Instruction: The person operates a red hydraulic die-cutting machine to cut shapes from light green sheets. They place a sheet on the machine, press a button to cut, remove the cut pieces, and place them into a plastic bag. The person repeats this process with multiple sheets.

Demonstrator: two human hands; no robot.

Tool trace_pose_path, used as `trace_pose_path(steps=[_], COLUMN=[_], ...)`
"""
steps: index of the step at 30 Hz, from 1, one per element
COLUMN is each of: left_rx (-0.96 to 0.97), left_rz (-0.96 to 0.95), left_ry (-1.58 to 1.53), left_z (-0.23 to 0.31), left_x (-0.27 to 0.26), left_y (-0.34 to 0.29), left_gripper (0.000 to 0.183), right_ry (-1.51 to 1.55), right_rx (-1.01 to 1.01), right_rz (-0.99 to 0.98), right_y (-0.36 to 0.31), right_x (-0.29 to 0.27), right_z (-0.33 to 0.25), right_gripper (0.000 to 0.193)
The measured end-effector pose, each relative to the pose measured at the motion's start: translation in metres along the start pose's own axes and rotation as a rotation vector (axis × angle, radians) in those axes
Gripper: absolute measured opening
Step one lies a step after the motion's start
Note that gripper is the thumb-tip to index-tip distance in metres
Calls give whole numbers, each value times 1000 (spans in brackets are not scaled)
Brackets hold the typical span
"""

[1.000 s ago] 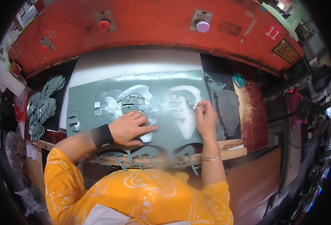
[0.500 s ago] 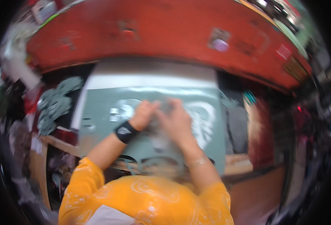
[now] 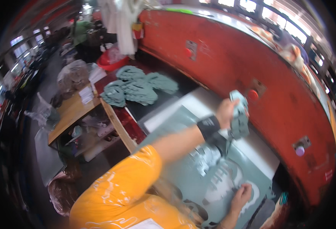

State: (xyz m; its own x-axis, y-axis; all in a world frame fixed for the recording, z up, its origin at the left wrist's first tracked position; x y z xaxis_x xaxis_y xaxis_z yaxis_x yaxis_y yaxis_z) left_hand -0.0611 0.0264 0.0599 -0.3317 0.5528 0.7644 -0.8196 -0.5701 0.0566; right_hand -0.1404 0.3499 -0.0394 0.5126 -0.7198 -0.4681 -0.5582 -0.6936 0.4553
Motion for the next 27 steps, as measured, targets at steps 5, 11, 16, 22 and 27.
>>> trace_pose_path(steps=[5,11,16,22,27], left_rx=[-61,283,-51,166,308], left_rz=[-67,-225,-533,-807,-955], left_ry=[20,832,1439,1582,1649], left_z=[63,98,-7,-32,-27], left_x=[3,16,-24,-40,-41], left_y=[-3,-45,-156,-217,-212], left_gripper=[33,32,51,70,69], right_ry=[-43,185,193,-151,26], right_rx=[301,181,181,-4,-133], right_rz=[101,96,66,65,115], right_y=[1,3,4,-1,4], right_x=[5,7,5,-1,3], right_z=[11,-6,-3,17,40], right_gripper=[9,7,8,11,6])
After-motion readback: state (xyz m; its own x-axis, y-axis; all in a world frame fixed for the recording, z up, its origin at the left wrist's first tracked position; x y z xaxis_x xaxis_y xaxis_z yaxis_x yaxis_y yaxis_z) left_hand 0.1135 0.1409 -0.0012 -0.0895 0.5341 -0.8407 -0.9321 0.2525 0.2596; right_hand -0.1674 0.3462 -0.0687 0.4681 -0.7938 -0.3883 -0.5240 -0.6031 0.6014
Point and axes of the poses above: each hand's wrist, its own y-axis towards the middle knuckle, its own x-axis out of the palm, z = x × y, the point moved 4 cm from there along y, towards the middle knuckle, and after that the axes turned 10 degrees about -x, right-handed, at the moved point
